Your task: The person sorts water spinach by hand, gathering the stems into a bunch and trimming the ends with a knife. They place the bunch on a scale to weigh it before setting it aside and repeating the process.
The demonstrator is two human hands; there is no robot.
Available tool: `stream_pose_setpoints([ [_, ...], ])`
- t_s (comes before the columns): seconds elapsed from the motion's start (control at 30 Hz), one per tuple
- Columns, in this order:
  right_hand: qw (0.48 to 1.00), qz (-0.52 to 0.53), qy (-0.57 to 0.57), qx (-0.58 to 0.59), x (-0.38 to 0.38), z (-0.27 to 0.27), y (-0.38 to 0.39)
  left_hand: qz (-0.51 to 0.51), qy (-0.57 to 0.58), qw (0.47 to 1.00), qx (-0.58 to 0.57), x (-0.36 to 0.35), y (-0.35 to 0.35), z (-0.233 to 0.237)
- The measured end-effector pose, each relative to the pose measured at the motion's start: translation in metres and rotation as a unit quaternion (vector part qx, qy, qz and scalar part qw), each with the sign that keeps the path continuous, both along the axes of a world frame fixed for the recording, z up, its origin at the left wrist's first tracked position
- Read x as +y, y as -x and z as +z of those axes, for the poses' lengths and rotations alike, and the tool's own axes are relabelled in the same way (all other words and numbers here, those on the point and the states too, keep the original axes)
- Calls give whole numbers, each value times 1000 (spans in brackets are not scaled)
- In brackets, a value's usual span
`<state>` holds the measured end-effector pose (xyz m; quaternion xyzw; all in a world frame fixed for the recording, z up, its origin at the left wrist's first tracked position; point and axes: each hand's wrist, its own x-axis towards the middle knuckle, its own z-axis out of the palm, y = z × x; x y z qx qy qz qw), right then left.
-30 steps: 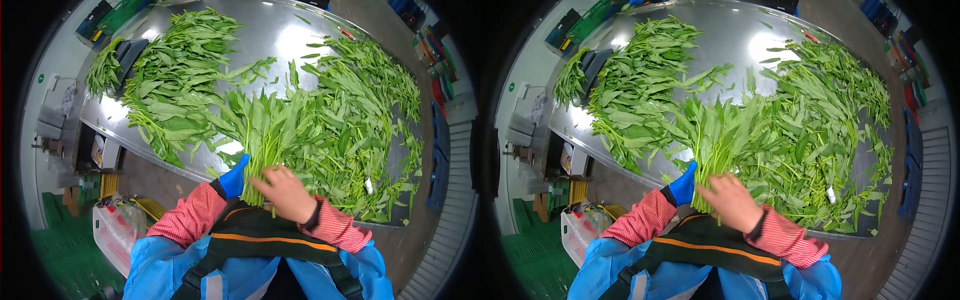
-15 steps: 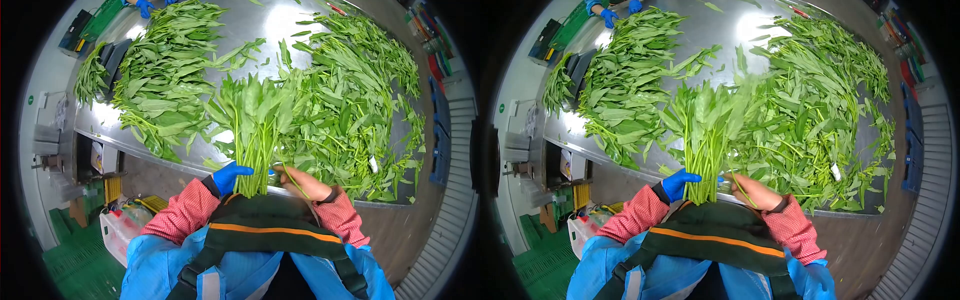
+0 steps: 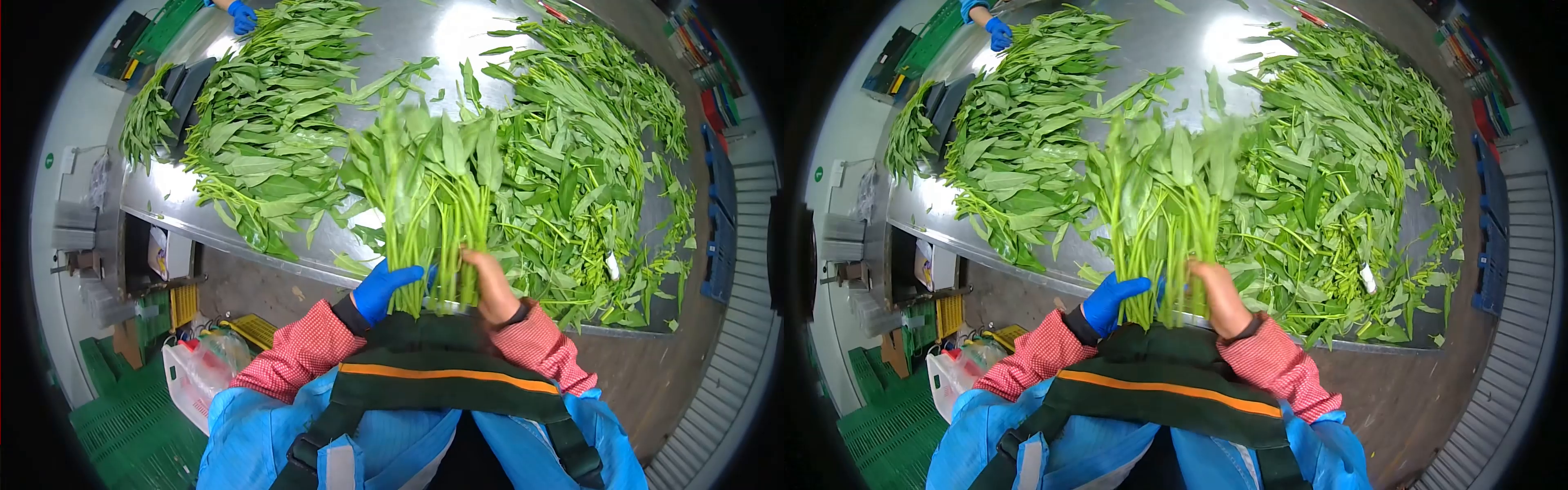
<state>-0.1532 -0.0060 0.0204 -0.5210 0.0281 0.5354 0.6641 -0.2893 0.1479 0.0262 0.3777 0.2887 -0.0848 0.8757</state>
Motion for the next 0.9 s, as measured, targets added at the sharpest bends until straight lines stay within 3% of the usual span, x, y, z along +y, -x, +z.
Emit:
stream_pose_setpoints([
  [0.13, 967, -80, -39, 238, -18, -15, -1, 84, 344, 935, 9, -4, 8, -12],
  [0.17, 968, -76, -30, 236, -19, -17, 2, 94, 344, 934, 13, -7, 10, -12],
  [0.3, 987, 67, 33, 140, -18, -14, 5, -11, 95, 995, 31, -14, 12, -11],
  [0.37, 994, 90, 58, 8, -6, -12, 17, -90, -65, 994, 21, -17, 12, -27],
  [0.4, 991, 101, 69, -59, -3, -11, 20, -61, -38, 997, 20, -18, 14, -27],
  [0.43, 993, 87, 63, -51, -3, -10, 19, -33, -11, 999, 20, -18, 18, -25],
  [0.57, 993, 36, -4, 113, -8, 1, 6, 82, 179, 980, 6, -14, 21, 4],
  [0.73, 991, 129, 40, -3, 6, -12, 13, 39, 211, 975, 55, -15, 18, -9],
  [0.9, 992, 110, 38, 46, -1, -12, 3, 80, 273, 958, 48, -10, 29, -8],
])
